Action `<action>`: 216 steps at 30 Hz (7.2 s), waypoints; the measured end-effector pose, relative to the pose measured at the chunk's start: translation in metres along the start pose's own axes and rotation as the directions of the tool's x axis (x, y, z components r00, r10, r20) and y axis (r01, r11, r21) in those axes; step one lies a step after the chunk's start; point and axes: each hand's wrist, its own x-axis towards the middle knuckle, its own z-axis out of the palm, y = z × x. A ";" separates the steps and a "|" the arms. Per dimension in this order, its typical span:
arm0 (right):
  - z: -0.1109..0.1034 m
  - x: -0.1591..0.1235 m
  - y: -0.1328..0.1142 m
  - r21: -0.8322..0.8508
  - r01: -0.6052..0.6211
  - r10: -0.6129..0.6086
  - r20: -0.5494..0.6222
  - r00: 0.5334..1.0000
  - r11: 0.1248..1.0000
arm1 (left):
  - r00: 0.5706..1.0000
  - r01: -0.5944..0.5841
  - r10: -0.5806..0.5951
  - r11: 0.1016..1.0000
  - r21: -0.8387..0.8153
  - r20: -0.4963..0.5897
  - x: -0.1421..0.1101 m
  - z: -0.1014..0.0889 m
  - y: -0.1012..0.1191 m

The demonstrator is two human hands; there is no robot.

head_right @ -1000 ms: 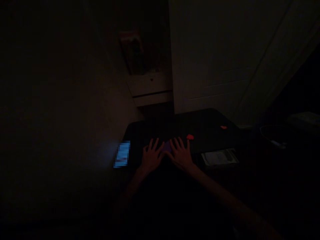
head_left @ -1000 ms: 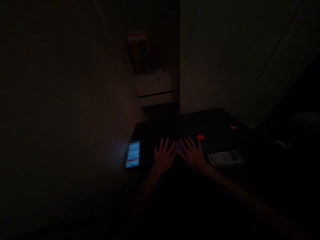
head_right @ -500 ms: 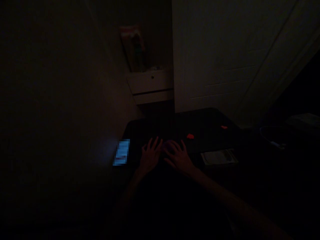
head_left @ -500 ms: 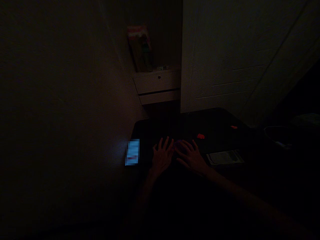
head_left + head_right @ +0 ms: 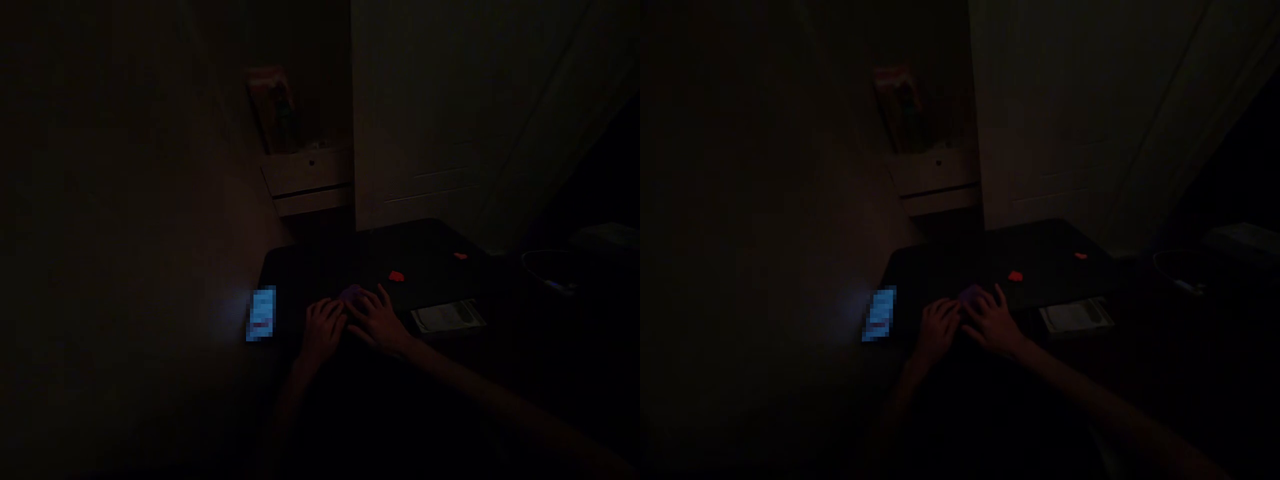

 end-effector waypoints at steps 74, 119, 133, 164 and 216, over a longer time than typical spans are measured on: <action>-0.001 -0.005 0.005 0.010 -0.020 0.020 0.014 1.000 1.000 | 1.000 0.018 -0.018 1.000 0.019 0.003 0.002 0.003 0.008; 0.015 -0.012 0.004 -0.025 -0.159 0.159 -0.003 0.987 0.987 | 0.997 -0.003 -0.005 0.994 0.111 0.076 0.009 0.011 0.011; 0.004 -0.014 0.025 -0.035 -0.294 0.292 -0.046 0.955 0.955 | 0.992 -0.051 0.040 0.995 0.089 0.120 0.038 0.016 0.021; -0.006 0.005 0.070 0.055 -0.002 -0.002 0.086 0.996 0.998 | 0.989 -0.003 -0.014 0.994 0.110 0.147 0.047 0.016 0.029; 0.037 0.005 0.047 0.571 -0.463 0.550 0.022 0.835 0.678 | 0.991 -0.012 -0.005 0.993 0.119 0.134 0.043 0.021 0.028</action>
